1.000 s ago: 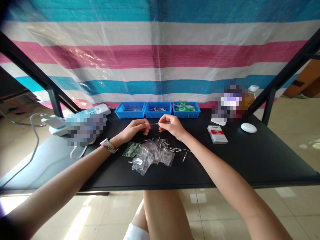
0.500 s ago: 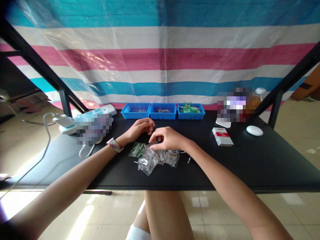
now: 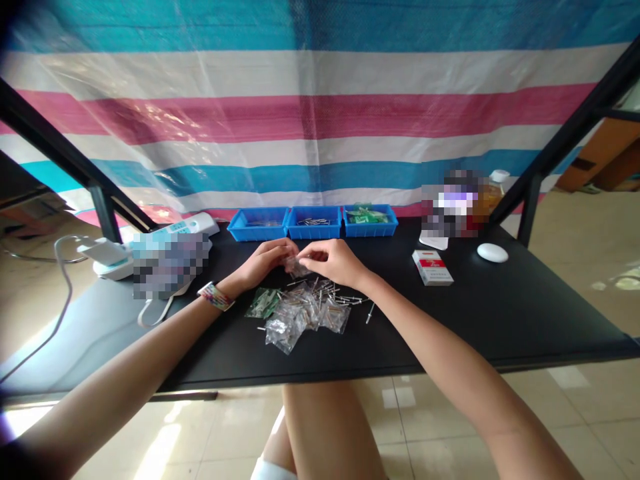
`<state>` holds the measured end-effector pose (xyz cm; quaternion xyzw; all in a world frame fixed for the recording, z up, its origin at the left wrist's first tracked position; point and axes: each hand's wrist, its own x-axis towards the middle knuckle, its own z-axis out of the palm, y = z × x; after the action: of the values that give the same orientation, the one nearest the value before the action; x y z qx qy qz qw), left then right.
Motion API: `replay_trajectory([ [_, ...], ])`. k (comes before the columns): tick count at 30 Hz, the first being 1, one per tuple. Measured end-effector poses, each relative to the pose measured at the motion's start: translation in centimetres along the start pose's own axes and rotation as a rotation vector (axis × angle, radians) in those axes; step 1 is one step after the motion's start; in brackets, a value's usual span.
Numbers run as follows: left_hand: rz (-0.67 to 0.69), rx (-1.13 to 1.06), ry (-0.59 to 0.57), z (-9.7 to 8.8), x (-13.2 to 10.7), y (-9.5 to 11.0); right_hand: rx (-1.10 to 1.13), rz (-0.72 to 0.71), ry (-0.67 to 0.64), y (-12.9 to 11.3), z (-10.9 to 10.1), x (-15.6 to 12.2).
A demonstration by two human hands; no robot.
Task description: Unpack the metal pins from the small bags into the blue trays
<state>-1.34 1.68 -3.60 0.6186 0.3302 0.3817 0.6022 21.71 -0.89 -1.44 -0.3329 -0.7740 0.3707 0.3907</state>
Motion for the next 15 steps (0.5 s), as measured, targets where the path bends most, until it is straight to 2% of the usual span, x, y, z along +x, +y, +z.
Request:
replay_trajectory([
  [3, 0.007, 0.038, -0.03, 0.0, 0.0, 0.0, 0.239, 0.119, 0.16, 1.6, 0.2, 0.6],
  [5, 0.011, 0.074, -0.037, 0.2, -0.1, 0.3, 0.331, 0.165, 0.202, 2.4, 0.4, 0.9],
  [10, 0.007, 0.188, -0.02, 0.9, -0.3, 1.0, 0.44, 0.228, 0.19, 2.3, 0.8, 0.9],
  [15, 0.013, 0.186, -0.015, 1.0, -0.2, 0.9, 0.574, 0.308, 0.14, 1.9, 0.5, 0.6],
])
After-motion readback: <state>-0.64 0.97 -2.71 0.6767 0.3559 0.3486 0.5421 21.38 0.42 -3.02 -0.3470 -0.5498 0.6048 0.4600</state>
